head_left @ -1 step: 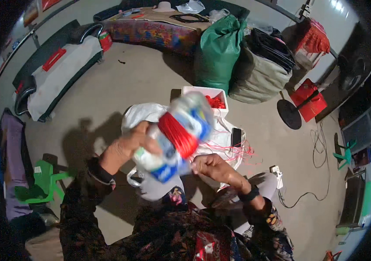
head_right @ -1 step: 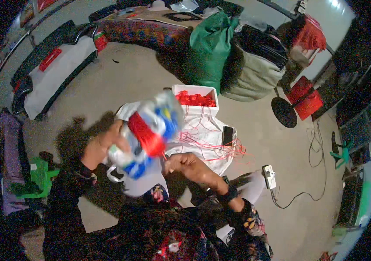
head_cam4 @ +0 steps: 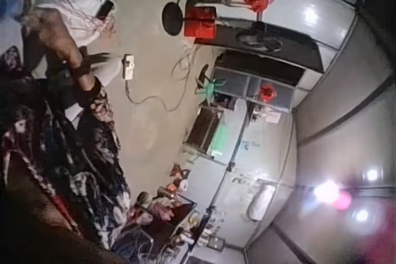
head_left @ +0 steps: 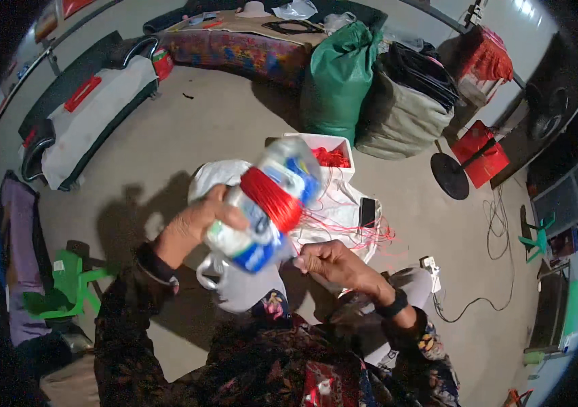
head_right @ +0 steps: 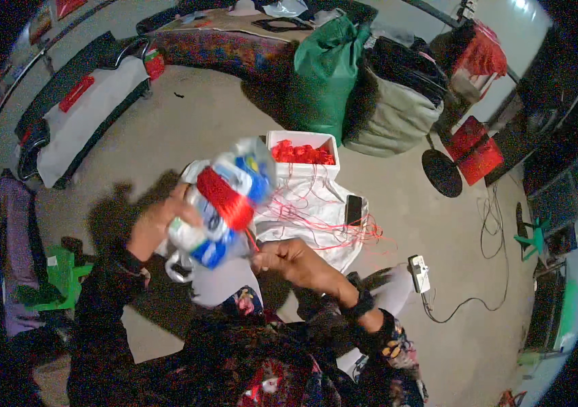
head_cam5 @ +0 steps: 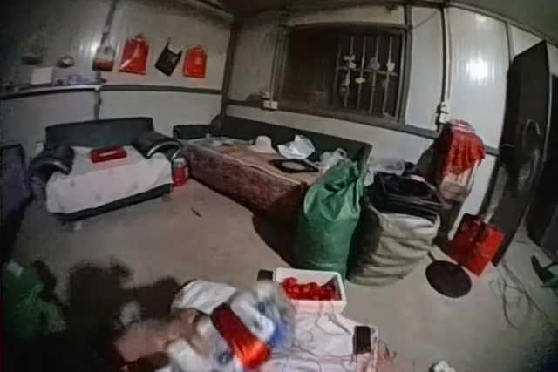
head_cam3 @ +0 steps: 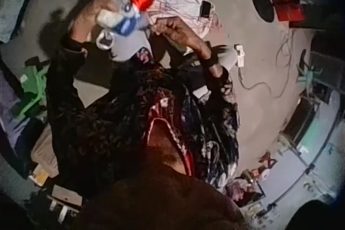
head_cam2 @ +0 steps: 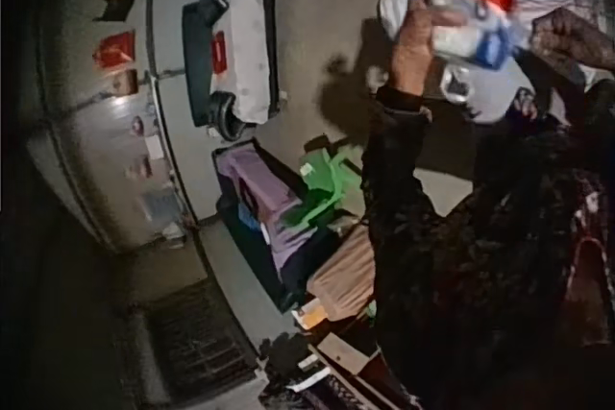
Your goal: Wrapping a pack of wet wipes with red decorative string.
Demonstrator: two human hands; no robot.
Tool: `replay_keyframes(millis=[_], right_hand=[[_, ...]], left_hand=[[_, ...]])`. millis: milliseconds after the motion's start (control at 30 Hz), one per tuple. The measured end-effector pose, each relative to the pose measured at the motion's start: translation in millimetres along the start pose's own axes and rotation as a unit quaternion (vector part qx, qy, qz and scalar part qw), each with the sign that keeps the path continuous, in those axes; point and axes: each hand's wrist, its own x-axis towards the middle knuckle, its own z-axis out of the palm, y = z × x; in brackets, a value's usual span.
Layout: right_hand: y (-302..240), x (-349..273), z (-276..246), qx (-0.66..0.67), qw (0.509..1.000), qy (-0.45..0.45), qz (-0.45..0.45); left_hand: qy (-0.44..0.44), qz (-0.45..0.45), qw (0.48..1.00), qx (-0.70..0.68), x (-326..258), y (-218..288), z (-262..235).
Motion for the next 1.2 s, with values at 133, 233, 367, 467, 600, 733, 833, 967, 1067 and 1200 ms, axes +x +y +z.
replay_keyframes(millis=[133,233,367,467,600,733,833,967,1067,1200], right_hand=[[-92,-18,-7,-0.217,0.964,-0.003,-0.154],[-121,-21,-28,-0.203,0.97,-0.011,-0.136],[-34,25,-30,0.033,0.997,0.072,-0.024],[83,-5,-7,0.023,0.973,0.154,-0.169],[33,-9,13,0.014,0.996,0.066,0.055],[-69,-24,10,-0.147,0.983,0.033,-0.106],[-110,-19,-20,-0.212,0.967,0.017,-0.14],[-74,21,-50,-0.094,0.991,0.025,-0.096],[12,24,-14,-0.012,0.987,0.112,-0.115],[59,-5,6,0.005,0.992,0.103,-0.075]], left_hand=[[-0.04,-0.053,0.962,0.265,6,-15,-18],[-0.176,-0.141,0.908,0.352,17,-48,-9],[-0.338,0.064,0.901,0.264,0,-14,46],[-0.27,0.022,0.936,0.223,0,14,30],[-0.007,-0.045,0.989,0.14,15,-15,-32],[-0.013,-0.084,0.966,0.245,24,-49,-36],[-0.149,-0.261,0.888,0.347,14,-26,15],[-0.338,0.13,0.897,0.253,-13,-24,57],[-0.289,0.055,0.936,0.192,-13,-7,31],[0.008,-0.123,0.981,0.15,6,-11,-17]])
